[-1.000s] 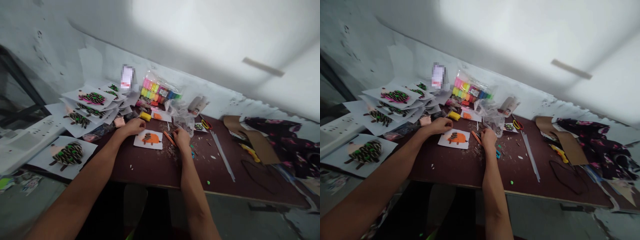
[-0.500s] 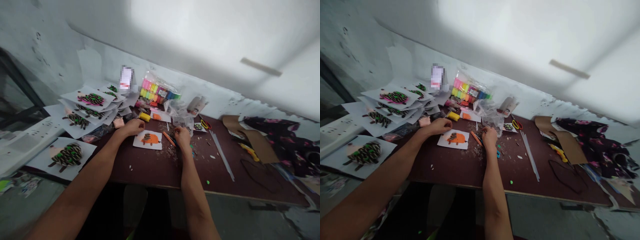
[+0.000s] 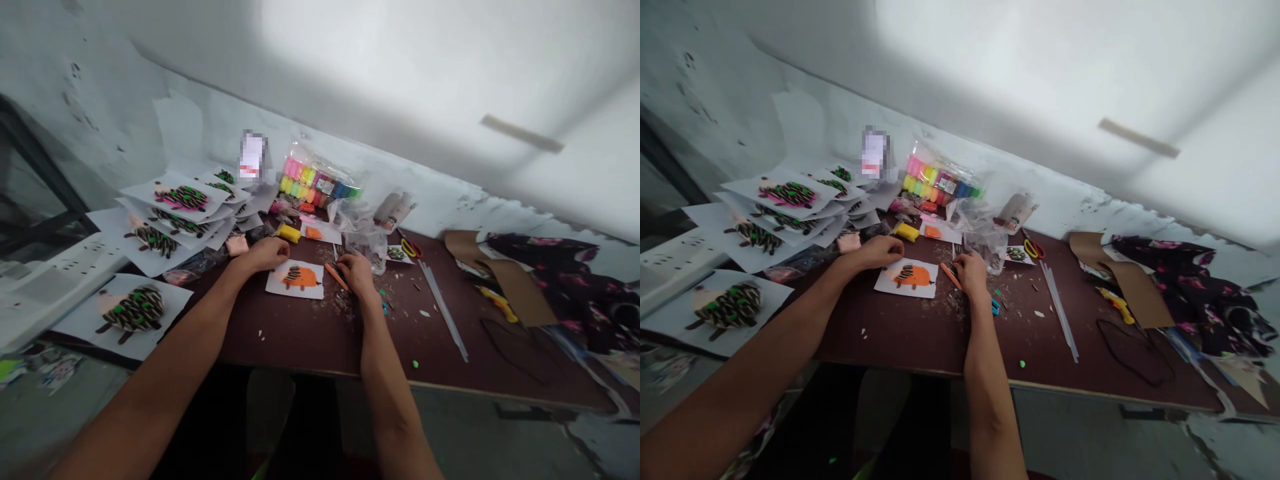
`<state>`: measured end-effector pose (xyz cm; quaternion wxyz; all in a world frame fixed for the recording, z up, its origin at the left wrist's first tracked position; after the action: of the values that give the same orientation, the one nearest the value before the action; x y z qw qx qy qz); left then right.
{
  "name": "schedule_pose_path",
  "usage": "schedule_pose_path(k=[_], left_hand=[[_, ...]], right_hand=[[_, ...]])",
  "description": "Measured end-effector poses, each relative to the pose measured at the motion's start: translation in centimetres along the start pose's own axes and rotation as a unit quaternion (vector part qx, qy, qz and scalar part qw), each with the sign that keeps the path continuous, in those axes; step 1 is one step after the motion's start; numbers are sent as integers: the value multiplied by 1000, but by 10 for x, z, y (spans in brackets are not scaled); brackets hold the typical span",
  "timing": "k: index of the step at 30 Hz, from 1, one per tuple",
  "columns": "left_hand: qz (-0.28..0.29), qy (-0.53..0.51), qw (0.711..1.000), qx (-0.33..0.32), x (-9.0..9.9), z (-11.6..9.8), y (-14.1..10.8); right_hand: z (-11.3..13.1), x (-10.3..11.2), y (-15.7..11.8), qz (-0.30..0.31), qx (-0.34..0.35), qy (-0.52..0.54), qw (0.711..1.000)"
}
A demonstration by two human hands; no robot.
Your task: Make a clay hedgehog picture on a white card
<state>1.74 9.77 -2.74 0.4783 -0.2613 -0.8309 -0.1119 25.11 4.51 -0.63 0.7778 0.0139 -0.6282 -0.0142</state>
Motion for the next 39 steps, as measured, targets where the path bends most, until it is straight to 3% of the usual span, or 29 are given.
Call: schedule_pose_path(k=[12, 19, 23, 27, 30, 35, 39], left_hand=[[4, 11, 1000, 0, -1, 1, 0], [2, 13, 1000, 3, -2, 2, 1], [-1, 11, 1000, 4, -2, 4, 2], [-4, 7, 1000, -5, -3, 4, 2], [-5, 8, 1000, -11, -3, 4, 3], [-7, 9, 1000, -9, -1, 2, 2], [-1, 5, 1000, 0, -1, 3, 1]], right_hand=[[11, -2, 5, -23, -4, -48, 999], [14, -7, 6, 2, 15, -40, 999], [15, -8, 8, -24, 19, -42, 999], [11, 2, 5, -85, 0, 76, 993], [14, 6, -2, -102, 38, 221, 969], [33, -1, -11, -20, 118, 373, 920], [45, -9, -15, 68, 120, 437, 889]])
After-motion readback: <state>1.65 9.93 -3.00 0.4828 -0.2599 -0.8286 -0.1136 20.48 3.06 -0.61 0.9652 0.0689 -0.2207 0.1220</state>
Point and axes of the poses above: each hand's wrist, its own y-axis towards the middle knuckle, its own x-axis out of the back of the hand, z = x × y, the point moved 6 cm from there along y, towards the middle knuckle, and after that the axes turned 5 degrees about z, right-handed, at the moved point
